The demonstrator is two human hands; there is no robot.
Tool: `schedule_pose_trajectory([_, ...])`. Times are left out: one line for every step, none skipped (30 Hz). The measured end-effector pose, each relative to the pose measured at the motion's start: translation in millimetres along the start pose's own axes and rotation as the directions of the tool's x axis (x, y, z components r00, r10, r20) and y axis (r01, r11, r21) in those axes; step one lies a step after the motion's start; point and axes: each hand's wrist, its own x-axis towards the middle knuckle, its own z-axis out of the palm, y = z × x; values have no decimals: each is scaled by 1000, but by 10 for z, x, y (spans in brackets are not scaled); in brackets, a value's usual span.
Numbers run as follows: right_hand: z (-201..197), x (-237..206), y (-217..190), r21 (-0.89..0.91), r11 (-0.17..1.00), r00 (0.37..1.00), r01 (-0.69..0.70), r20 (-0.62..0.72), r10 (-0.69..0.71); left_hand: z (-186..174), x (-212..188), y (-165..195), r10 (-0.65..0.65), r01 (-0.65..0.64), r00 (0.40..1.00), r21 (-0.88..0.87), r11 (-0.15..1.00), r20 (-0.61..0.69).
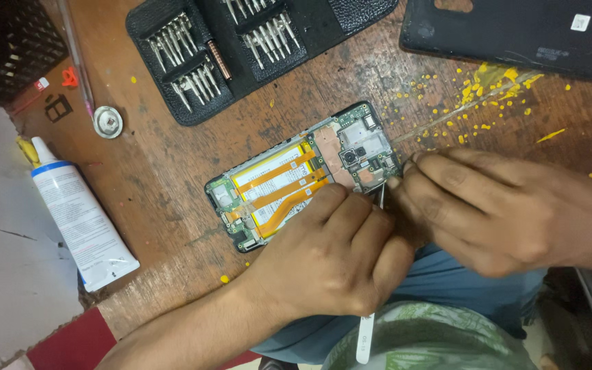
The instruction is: The person uses tweezers to carefully lift and reposition a flexible ribbon cable inside a disassembled smartphone. They adjust the cable's placement over the battery and near the camera module, then reposition the phone on the workbench.
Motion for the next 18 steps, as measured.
schedule_pose_trajectory([5, 7, -1, -39, 999, 1000, 12, -3, -12, -4, 4, -7, 2, -2, 1000, -19, 1000, 16])
schedule_pose_trajectory([5, 11, -6, -75, 997, 1000, 22, -5, -23, -8, 9, -9, 5, -3, 999, -41, 999, 33])
schedule_pose_trajectory([7, 15, -6, -82, 996, 1000, 24, -16, -25, -14, 16, -7, 1, 0, 1000, -34, 999, 18])
schedule_pose_trajectory([15, 22, -10, -90, 996, 999, 25, -27, -28, -21, 23, -6, -3, 3, 1000, -27, 1000, 4])
schedule_pose_trajectory([23, 27, -8, -101, 994, 999, 29, -38, -33, -25, 31, -10, -5, 5, 1000, -17, 1000, -14])
schedule_pose_trajectory([30, 31, -6, -98, 995, 999, 18, -48, -23, -28, 40, -17, -2, 2, 1000, -15, 1000, -18])
schedule_pose_trajectory([32, 31, -13, -92, 996, 998, 8, -58, -13, -30, 47, -19, -2, 2, 1000, -14, 1000, -21])
schedule_pose_trajectory([34, 31, -21, -84, 996, 998, -4, -67, -2, -34, 55, -18, -2, 2, 1000, -16, 1000, -23])
schedule_pose_trajectory([35, 28, -24, -81, 997, 998, -4, -56, -1, -42, 60, -18, 7, -7, 1000, -24, 1000, -22])
schedule_pose_trajectory([34, 22, -24, -79, 997, 999, -3, -45, 0, -54, 62, -22, 17, -17, 1000, -31, 999, -22])
schedule_pose_trajectory([33, 17, -23, -78, 997, 999, -3, -35, 1, -68, 65, -25, 28, -28, 999, -38, 999, -22])
schedule_pose_trajectory([30, 10, -23, -70, 998, 1000, -1, -28, -1, -85, 68, -26, 40, -41, 998, -4, 999, -38])
schedule_pose_trajectory([26, 1, -17, -62, 998, 1000, 1, -20, -2, -105, 72, -28, 54, -52, 997, 28, 998, -54])
schedule_pose_trajectory([26, -6, -9, -57, 998, 1000, 4, -13, -5, -126, 76, -37, 69, -64, 995, 64, 996, -70])
schedule_pose_trajectory([31, -8, 0, -34, 999, 1000, -7, -25, 6, -155, 76, -53, 70, -64, 995, 84, 994, -69])
schedule_pose_trajectory([38, -10, 8, -11, 1000, 999, -19, -36, 19, -186, 76, -71, 71, -63, 995, 103, 993, -69])
schedule_pose_trajectory([39, -13, 9, 13, 999, 998, -32, -45, 33, -207, 83, -91, 72, -64, 995, 119, 991, -69])
schedule_pose_trajectory([41, -14, 7, 18, 999, 997, -46, -56, 47, -219, 95, -113, 66, -57, 995, 127, 990, -70])
